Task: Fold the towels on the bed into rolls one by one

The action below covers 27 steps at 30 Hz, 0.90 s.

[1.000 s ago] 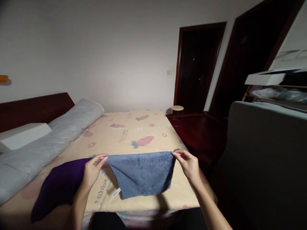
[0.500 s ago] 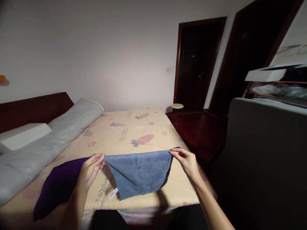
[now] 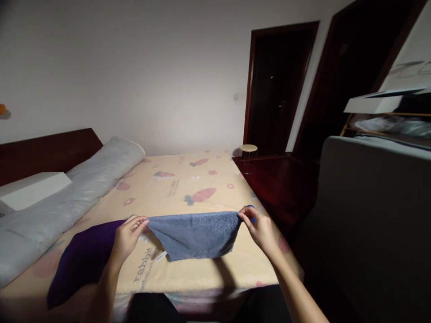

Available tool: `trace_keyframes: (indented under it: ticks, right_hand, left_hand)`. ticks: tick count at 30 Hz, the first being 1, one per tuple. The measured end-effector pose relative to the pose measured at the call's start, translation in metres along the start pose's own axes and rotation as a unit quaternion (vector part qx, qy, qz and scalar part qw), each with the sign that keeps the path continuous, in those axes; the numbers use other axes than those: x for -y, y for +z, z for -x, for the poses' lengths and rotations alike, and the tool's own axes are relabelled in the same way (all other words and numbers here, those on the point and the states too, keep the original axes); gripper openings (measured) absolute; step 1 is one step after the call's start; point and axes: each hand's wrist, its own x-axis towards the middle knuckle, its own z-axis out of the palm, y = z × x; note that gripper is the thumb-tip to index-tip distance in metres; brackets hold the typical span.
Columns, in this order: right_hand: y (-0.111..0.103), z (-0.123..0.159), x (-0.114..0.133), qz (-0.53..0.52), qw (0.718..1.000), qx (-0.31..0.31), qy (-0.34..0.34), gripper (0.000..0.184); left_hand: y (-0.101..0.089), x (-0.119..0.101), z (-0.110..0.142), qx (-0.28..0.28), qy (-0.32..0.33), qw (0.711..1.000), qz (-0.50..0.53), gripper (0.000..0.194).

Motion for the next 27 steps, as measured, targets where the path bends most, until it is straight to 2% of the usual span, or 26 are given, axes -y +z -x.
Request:
trace_keyframes:
  ticks: [4,8,11,14,17,20,25,27]
  right_hand:
    - [-0.006,0.001,0.005,-0.006,0.999,0.051,-0.017,0.039]
    - [-0.016,0.003,0.008,-0.043,0.992,0.121,-0.002,0.036]
    - [-0.029,0.005,0.018,-0.100,0.978,0.181,0.031,0.037]
    - [-0.041,0.007,0.033,-0.161,0.953,0.241,0.085,0.038]
    - [-0.045,0.008,0.041,-0.217,0.930,0.266,0.134,0.038]
    - [-0.034,0.005,0.038,-0.260,0.929,0.217,0.152,0.041]
    - [0.001,-0.003,0.012,-0.260,0.948,0.107,0.150,0.053]
    - [0.011,-0.003,0.006,-0.238,0.961,0.050,0.133,0.054]
  left_hand:
    - [-0.018,-0.011,-0.004,0.043,0.035,0.998,-0.039,0.020]
    - [-0.039,-0.015,-0.002,0.095,0.007,0.995,-0.001,0.014]
    - [-0.054,-0.017,0.006,0.163,-0.095,0.979,0.077,0.017]
    - [-0.068,-0.019,0.015,0.229,-0.218,0.937,0.149,0.022]
    - [-0.073,-0.018,0.017,0.266,-0.269,0.907,0.186,0.028]
    - [-0.062,-0.015,0.012,0.257,-0.265,0.911,0.185,0.032]
    - [-0.010,-0.012,0.003,0.134,-0.269,0.930,0.211,0.042]
    - [0.009,-0.013,0.003,0.082,-0.246,0.935,0.243,0.044]
